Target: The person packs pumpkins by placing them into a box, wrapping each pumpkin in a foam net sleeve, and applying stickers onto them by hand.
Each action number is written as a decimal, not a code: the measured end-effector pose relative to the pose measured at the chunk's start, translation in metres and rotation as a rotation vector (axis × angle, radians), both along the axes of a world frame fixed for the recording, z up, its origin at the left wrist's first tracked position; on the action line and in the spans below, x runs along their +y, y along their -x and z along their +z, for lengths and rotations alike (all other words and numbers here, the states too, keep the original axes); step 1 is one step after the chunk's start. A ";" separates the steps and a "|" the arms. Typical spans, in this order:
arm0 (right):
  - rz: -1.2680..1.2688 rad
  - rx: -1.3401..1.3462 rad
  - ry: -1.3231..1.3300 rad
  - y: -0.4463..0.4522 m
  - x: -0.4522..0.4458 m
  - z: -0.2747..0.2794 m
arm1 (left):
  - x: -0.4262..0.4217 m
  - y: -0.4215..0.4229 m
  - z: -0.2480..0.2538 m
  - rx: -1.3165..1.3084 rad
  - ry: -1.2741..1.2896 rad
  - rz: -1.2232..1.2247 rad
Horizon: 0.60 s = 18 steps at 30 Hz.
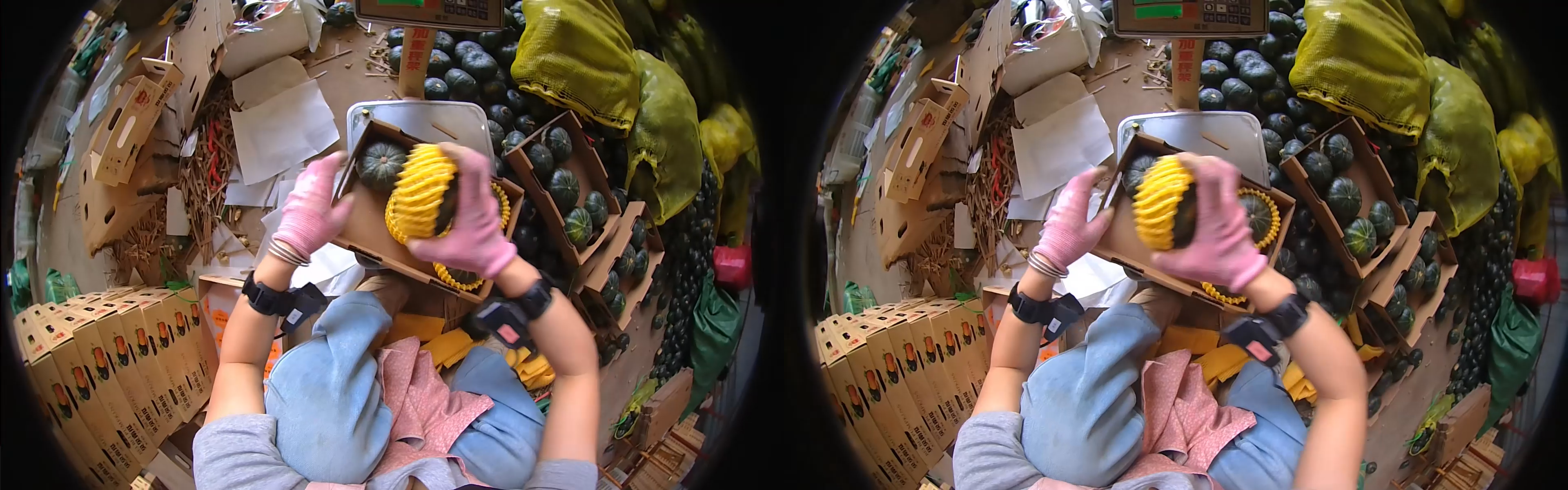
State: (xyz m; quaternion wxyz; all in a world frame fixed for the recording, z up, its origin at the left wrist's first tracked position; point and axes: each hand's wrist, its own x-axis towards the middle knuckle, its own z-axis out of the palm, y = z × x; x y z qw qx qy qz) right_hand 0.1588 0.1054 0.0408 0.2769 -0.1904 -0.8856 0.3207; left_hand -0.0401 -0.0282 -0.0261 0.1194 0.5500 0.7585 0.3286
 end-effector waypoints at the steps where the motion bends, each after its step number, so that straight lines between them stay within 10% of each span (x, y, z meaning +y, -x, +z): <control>1: 0.085 0.089 -0.037 0.018 -0.002 -0.016 | -0.010 0.009 -0.005 -0.095 0.247 0.039; 5: 0.277 -0.023 0.050 0.057 -0.017 -0.068 | -0.031 0.029 -0.026 -0.828 0.405 -0.064; 9: 0.377 -0.337 -0.104 0.052 -0.016 -0.078 | -0.039 0.030 -0.027 -0.872 0.415 -0.071; 12: 0.384 -0.488 -0.216 0.061 -0.016 -0.065 | -0.037 0.029 -0.033 -0.441 0.281 -0.172; 18: 0.502 -0.669 -0.360 0.066 -0.024 -0.063 | -0.036 0.029 -0.026 -0.703 0.405 -0.073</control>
